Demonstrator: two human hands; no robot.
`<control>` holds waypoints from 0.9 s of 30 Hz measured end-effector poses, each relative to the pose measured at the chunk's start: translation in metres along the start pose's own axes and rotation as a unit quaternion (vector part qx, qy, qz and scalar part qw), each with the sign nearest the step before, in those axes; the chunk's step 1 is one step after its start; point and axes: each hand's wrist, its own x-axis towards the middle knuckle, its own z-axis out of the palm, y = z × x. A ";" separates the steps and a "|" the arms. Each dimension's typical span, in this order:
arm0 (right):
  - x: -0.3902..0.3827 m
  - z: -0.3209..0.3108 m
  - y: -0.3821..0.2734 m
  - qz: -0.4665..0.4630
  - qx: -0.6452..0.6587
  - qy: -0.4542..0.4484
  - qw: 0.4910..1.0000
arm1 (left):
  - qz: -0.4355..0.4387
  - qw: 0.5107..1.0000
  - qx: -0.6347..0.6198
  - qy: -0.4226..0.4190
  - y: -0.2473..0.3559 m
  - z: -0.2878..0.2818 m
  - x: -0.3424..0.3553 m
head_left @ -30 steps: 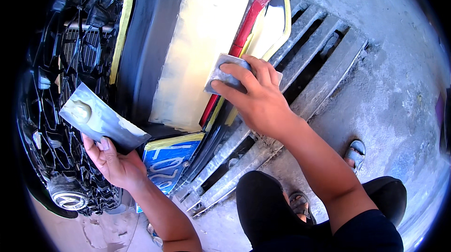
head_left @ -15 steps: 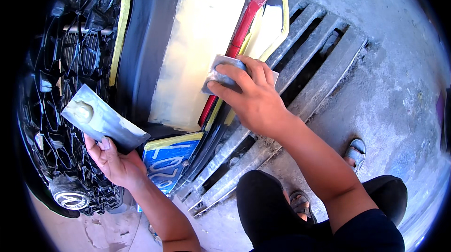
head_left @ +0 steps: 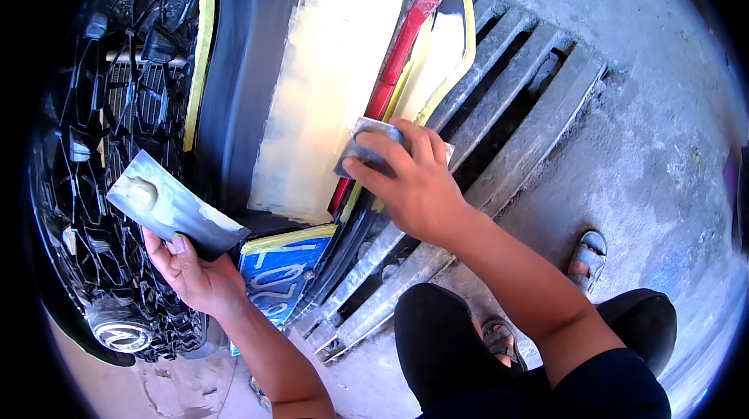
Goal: The person applies a beige body filler to the front bumper of a black car using a metal putty knife. They spread the filler over a taped-off area and smooth it with a smaller scraper, working along the bumper's edge.
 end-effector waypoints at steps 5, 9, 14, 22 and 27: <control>0.001 -0.012 0.006 0.005 0.014 0.011 1.000 | -0.002 1.000 0.006 0.010 0.001 -0.001 -0.001; 0.012 -0.015 -0.003 -0.016 0.020 -0.005 1.000 | 0.011 1.000 0.010 0.000 -0.003 -0.005 0.000; -0.003 0.002 0.001 0.004 -0.003 0.004 1.000 | 0.009 1.000 0.005 -0.015 -0.003 -0.005 0.000; 0.022 -0.022 0.020 -0.021 0.002 0.014 1.000 | 0.009 1.000 0.014 -0.002 -0.003 -0.006 0.000; 0.007 -0.007 0.021 0.000 0.006 -0.004 1.000 | 0.002 1.000 0.001 0.003 -0.002 -0.004 0.000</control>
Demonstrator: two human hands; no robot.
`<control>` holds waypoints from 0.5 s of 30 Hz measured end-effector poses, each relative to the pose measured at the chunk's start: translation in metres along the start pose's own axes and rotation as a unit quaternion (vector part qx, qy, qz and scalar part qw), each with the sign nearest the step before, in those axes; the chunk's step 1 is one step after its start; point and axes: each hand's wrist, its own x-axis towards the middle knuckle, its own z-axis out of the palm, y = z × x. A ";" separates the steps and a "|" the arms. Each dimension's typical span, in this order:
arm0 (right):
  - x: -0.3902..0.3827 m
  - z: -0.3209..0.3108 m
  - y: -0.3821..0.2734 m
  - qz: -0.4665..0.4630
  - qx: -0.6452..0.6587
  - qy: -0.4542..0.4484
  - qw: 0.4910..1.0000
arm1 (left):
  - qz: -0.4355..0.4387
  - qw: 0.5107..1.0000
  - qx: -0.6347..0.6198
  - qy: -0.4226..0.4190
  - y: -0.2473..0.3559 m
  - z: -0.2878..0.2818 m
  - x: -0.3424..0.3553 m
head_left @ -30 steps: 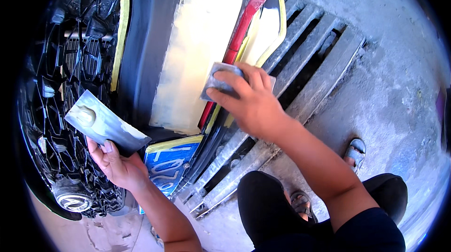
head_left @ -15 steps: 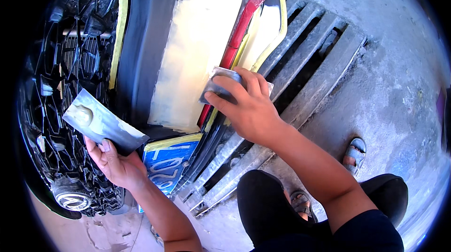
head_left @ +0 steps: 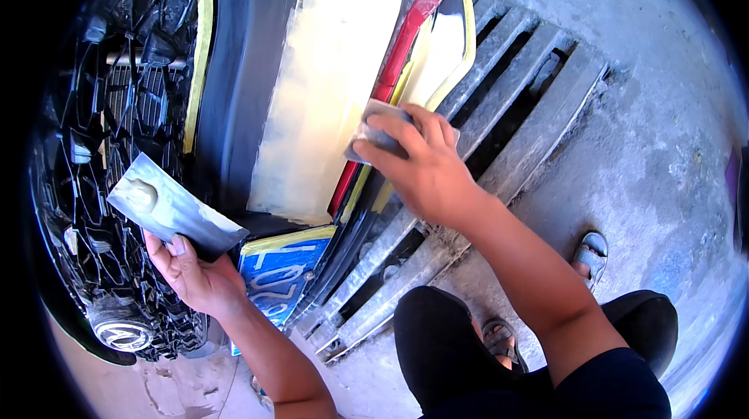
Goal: The person applies a beige body filler to the front bumper of a black car using a metal putty knife. They spread the filler over a taped-off area and smooth it with a smaller scraper, working along the bumper's edge.
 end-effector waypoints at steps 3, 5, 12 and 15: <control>-0.004 -0.007 0.002 0.003 0.009 -0.020 1.000 | 0.000 1.000 0.005 -0.007 0.000 -0.004 0.000; 0.002 -0.016 0.003 -0.008 0.015 -0.010 1.000 | 0.005 1.000 0.012 -0.009 -0.002 -0.005 0.000; 0.026 -0.023 0.015 -0.030 0.007 0.011 0.999 | 0.005 1.000 0.015 -0.006 -0.002 -0.002 0.000; 0.015 -0.018 0.016 -0.013 0.010 -0.011 1.000 | 0.008 1.000 0.018 -0.001 0.000 0.000 -0.001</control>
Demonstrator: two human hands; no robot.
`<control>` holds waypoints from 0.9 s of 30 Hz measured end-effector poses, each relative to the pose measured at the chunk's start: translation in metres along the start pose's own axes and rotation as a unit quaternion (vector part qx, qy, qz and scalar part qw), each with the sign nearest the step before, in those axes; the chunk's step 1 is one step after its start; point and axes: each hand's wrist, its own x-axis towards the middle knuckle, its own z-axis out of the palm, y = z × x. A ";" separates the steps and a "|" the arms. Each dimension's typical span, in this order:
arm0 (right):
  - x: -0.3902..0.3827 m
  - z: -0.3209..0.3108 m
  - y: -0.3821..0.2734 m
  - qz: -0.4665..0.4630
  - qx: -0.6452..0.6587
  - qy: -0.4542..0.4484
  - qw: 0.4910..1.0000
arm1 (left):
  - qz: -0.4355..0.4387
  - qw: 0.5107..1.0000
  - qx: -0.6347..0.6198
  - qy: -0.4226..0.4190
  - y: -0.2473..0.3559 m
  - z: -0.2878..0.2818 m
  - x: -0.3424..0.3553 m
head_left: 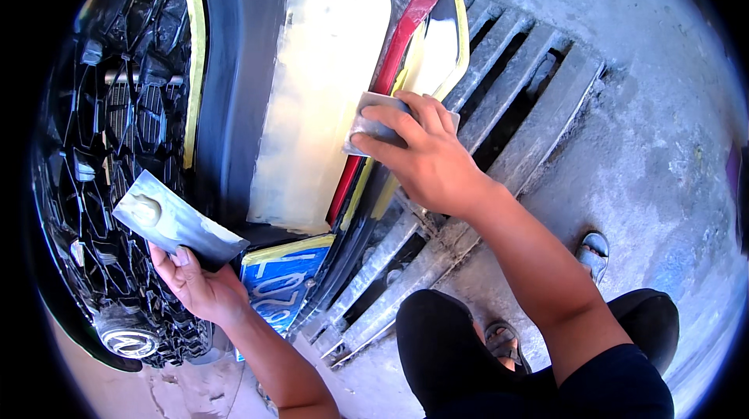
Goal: The person applies a beige body filler to the front bumper of a black car using a metal putty knife. They spread the filler over a taped-off area and smooth it with a smaller scraper, working along the bumper's edge.
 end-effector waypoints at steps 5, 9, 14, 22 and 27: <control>0.009 -0.011 0.003 -0.009 -0.005 0.020 1.000 | -0.003 1.000 -0.005 -0.017 -0.001 -0.005 0.000; 0.019 -0.012 0.006 -0.012 -0.005 0.017 1.000 | -0.003 1.000 -0.006 -0.019 -0.001 -0.004 0.001; 0.003 -0.006 0.008 0.012 -0.023 -0.010 1.000 | 0.001 1.000 -0.002 -0.024 -0.001 -0.005 0.001; 0.011 -0.005 -0.007 0.007 -0.013 0.019 1.000 | -0.002 1.000 -0.004 -0.013 -0.001 -0.004 0.000; -0.011 0.013 -0.020 0.054 0.011 0.014 0.998 | 0.003 1.000 -0.002 -0.006 -0.002 -0.006 0.002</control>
